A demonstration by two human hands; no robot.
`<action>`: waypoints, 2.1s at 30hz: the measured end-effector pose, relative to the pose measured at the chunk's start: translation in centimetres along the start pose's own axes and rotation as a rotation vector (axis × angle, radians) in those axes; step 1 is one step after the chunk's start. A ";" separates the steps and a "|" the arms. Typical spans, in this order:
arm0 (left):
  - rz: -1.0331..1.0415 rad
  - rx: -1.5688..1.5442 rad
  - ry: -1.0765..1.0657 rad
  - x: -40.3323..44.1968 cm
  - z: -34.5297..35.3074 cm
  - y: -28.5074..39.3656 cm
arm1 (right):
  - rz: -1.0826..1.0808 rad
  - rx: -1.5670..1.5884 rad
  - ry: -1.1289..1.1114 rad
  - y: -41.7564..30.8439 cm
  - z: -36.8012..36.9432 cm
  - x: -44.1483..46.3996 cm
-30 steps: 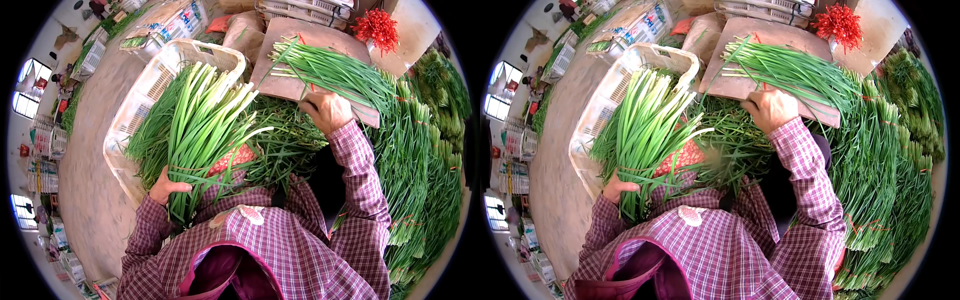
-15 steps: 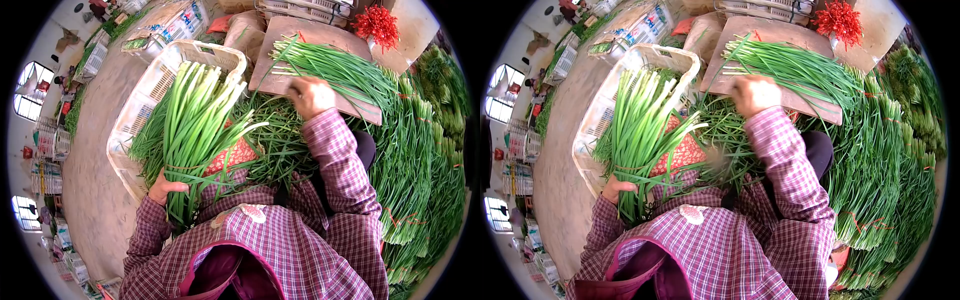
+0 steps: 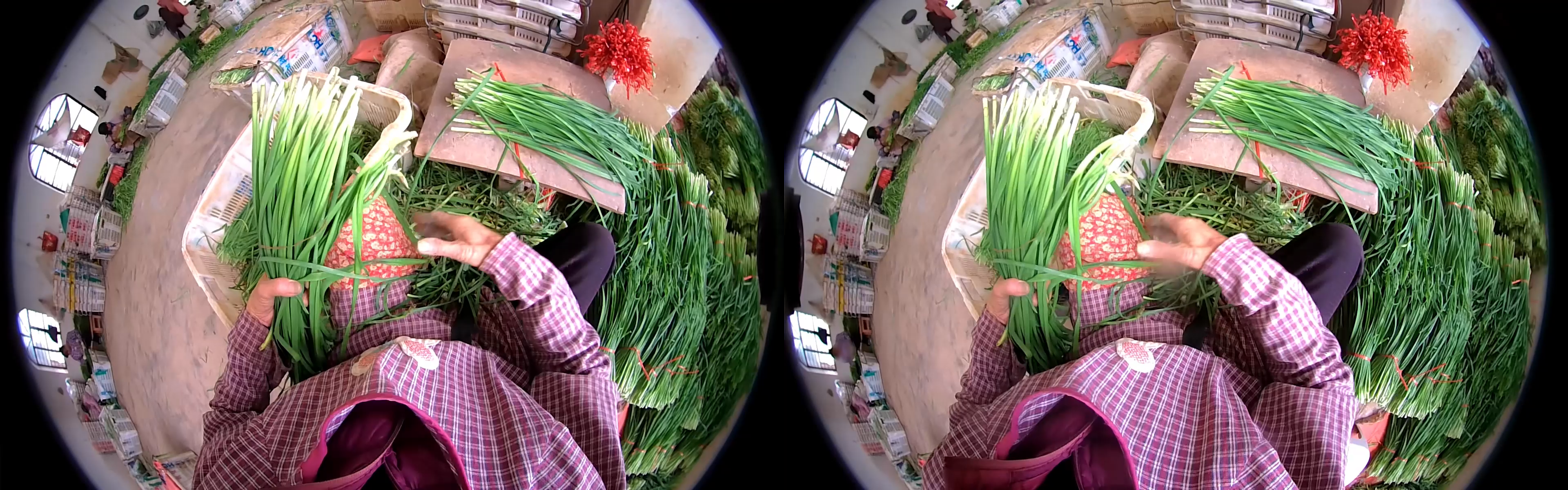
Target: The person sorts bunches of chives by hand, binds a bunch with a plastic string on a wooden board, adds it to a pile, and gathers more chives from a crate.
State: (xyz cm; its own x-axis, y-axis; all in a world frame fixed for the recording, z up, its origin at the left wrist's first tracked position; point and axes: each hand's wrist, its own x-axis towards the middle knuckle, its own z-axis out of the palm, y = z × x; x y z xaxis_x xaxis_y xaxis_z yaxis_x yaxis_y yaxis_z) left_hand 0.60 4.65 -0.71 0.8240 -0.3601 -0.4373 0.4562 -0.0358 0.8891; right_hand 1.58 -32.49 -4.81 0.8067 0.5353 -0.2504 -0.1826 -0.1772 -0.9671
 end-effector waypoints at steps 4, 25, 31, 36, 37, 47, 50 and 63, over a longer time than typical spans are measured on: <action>0.026 -0.073 -0.005 0.0 0.9 0.6 | -0.088 0.136 -0.149 -0.2 1.7 1.8; 0.327 -0.218 -0.241 4.8 21.1 3.7 | -0.648 0.813 -0.279 -4.3 -0.9 2.8; 0.236 -0.171 -0.320 4.8 21.4 1.7 | -0.442 0.903 0.067 -0.7 -6.2 4.2; 0.268 0.229 -0.621 5.2 14.8 3.0 | -0.479 0.851 0.176 -1.4 -5.2 5.0; 0.321 0.264 -0.648 6.9 11.1 3.1 | -0.412 0.880 0.153 -2.1 -4.9 4.5; 0.642 -0.197 -0.258 9.8 3.8 11.6 | -0.375 0.334 -0.057 -13.3 3.7 5.4; 0.692 -0.283 -0.396 9.6 6.4 11.9 | -0.488 0.241 0.105 -12.3 6.9 5.8; 0.601 -0.710 -0.569 10.8 6.2 7.5 | -0.368 0.247 0.095 -9.0 3.5 0.9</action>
State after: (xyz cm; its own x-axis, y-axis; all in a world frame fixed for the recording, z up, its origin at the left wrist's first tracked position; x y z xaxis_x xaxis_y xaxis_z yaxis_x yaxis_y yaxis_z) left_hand 10.81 -5.30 2.05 0.7848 -0.5234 0.3319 0.2709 0.7713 0.5759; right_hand 1.96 -27.52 3.57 0.8890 0.4453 0.1067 0.0073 0.2191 -0.9757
